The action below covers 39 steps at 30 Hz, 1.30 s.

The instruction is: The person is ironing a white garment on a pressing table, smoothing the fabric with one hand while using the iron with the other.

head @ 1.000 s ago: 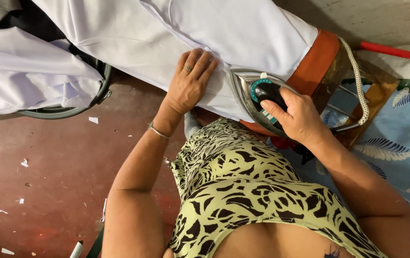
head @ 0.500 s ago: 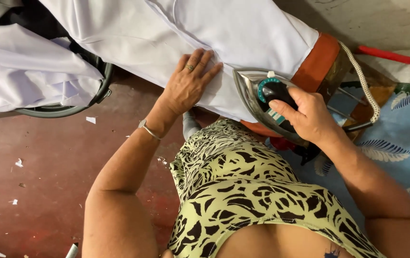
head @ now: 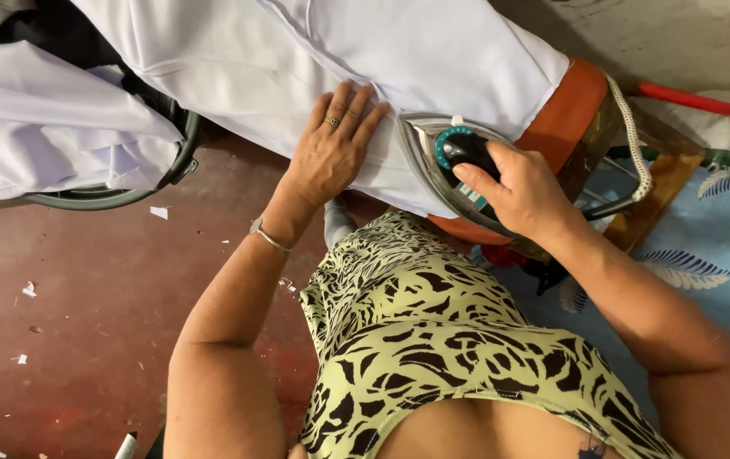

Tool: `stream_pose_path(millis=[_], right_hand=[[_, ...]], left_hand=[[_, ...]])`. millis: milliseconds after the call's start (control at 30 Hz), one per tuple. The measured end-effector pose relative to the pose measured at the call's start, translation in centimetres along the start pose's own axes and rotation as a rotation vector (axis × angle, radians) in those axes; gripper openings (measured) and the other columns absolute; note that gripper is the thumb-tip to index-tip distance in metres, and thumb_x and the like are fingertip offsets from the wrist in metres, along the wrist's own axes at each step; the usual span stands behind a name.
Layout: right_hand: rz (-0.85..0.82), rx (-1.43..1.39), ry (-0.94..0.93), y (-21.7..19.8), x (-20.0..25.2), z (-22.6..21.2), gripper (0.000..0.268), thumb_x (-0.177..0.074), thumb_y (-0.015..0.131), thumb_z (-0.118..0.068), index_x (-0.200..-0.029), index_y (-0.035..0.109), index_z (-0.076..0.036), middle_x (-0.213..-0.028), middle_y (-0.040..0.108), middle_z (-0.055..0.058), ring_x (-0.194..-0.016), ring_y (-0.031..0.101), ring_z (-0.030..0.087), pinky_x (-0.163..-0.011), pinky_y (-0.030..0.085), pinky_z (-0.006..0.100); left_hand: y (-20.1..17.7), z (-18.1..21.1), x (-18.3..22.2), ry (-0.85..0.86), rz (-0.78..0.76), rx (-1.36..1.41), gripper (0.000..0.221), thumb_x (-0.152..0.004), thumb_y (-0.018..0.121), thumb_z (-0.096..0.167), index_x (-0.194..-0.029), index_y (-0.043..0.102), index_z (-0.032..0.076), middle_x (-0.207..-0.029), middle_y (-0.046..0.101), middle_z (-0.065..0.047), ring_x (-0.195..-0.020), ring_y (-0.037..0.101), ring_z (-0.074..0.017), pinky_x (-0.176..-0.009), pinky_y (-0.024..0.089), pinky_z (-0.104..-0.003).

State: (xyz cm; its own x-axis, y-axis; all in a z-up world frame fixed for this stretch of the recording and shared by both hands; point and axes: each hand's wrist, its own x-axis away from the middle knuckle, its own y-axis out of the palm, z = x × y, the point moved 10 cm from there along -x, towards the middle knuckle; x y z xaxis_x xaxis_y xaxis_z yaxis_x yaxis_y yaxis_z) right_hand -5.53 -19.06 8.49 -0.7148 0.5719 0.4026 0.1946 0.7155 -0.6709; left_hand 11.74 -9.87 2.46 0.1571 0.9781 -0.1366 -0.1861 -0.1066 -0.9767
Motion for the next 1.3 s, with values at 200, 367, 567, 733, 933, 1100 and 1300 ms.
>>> stream_pose_path(millis=[200, 367, 567, 733, 933, 1100, 1300], right_hand=[[0.01, 0.011, -0.061, 0.2, -1.9, -2.9, 0.051, -0.105, 0.049, -0.048, -0.111, 0.062, 0.001, -0.089, 0.071, 0.018, -0.081, 0.068, 0.041, -0.067, 0.048, 0.046], [0.029, 0.018, -0.037, 0.9, -0.9, -1.2, 0.042, -0.106, 0.054, -0.043, -0.096, 0.055, -0.002, -0.075, 0.062, 0.021, -0.072, 0.066, 0.041, -0.058, 0.048, 0.045], [-0.031, 0.033, -0.013, 1.2, -2.2, -1.5, 0.05, -0.105, 0.047, -0.046, -0.106, 0.059, 0.002, -0.088, 0.069, 0.019, -0.078, 0.068, 0.041, -0.064, 0.051, 0.048], [-0.052, -0.009, -0.026, 1.4, -1.0, -0.8, 0.052, -0.104, 0.043, -0.046, -0.116, 0.061, 0.002, -0.093, 0.072, 0.019, -0.082, 0.072, 0.04, -0.067, 0.056, 0.047], [-0.067, 0.004, 0.043, 1.4, -1.4, -1.1, 0.054, -0.103, 0.044, -0.046, -0.123, 0.062, 0.0, -0.092, 0.073, 0.019, -0.082, 0.072, 0.04, -0.069, 0.055, 0.047], [-0.086, -0.011, 0.107, 1.1, -0.2, 0.6, 0.044, -0.104, 0.05, -0.044, -0.103, 0.062, -0.002, -0.073, 0.066, 0.012, -0.065, 0.068, 0.031, -0.057, 0.047, 0.041], [-0.005, -0.077, 0.15, -1.9, 0.7, -0.4, 0.044, -0.104, 0.057, -0.042, -0.079, 0.055, -0.006, -0.057, 0.06, 0.005, -0.047, 0.059, 0.019, -0.05, 0.047, 0.034]], left_hand=[[-2.0, -0.7, -0.4, -0.025, 0.15, 0.043, 0.043, -0.112, 0.037, 0.017, -0.147, 0.05, -0.002, -0.148, 0.057, -0.021, -0.137, 0.052, -0.0411, -0.11, 0.045, -0.054], [-1.7, -0.9, 0.0, -0.035, 0.26, -0.006, 0.041, -0.11, 0.041, 0.021, -0.143, 0.057, 0.002, -0.144, 0.06, -0.017, -0.134, 0.054, -0.038, -0.109, 0.043, -0.049], [-0.7, -1.5, -0.4, -0.004, 0.117, 0.076, 0.048, -0.112, 0.029, 0.02, -0.151, 0.047, -0.002, -0.152, 0.054, -0.02, -0.141, 0.048, -0.0413, -0.112, 0.042, -0.055], [-1.4, -1.4, -0.3, 0.008, 0.179, 0.014, 0.042, -0.112, 0.044, 0.021, -0.15, 0.051, 0.003, -0.148, 0.059, -0.015, -0.134, 0.054, -0.0367, -0.107, 0.047, -0.05], [0.2, -1.3, -0.2, -0.046, 0.08, 0.033, 0.047, -0.114, 0.038, 0.022, -0.158, 0.039, 0.006, -0.156, 0.051, -0.016, -0.143, 0.046, -0.0377, -0.114, 0.043, -0.053], [0.3, -1.5, -0.5, -0.084, 0.031, -0.047, 0.049, -0.107, 0.048, 0.025, -0.154, 0.051, 0.011, -0.155, 0.048, -0.009, -0.136, 0.048, -0.0326, -0.108, 0.042, -0.062], [0.1, -1.9, -0.1, -0.051, 0.127, 0.004, 0.048, -0.109, 0.055, 0.03, -0.154, 0.052, 0.012, -0.153, 0.049, -0.004, -0.133, 0.047, -0.0303, -0.107, 0.04, -0.056]])
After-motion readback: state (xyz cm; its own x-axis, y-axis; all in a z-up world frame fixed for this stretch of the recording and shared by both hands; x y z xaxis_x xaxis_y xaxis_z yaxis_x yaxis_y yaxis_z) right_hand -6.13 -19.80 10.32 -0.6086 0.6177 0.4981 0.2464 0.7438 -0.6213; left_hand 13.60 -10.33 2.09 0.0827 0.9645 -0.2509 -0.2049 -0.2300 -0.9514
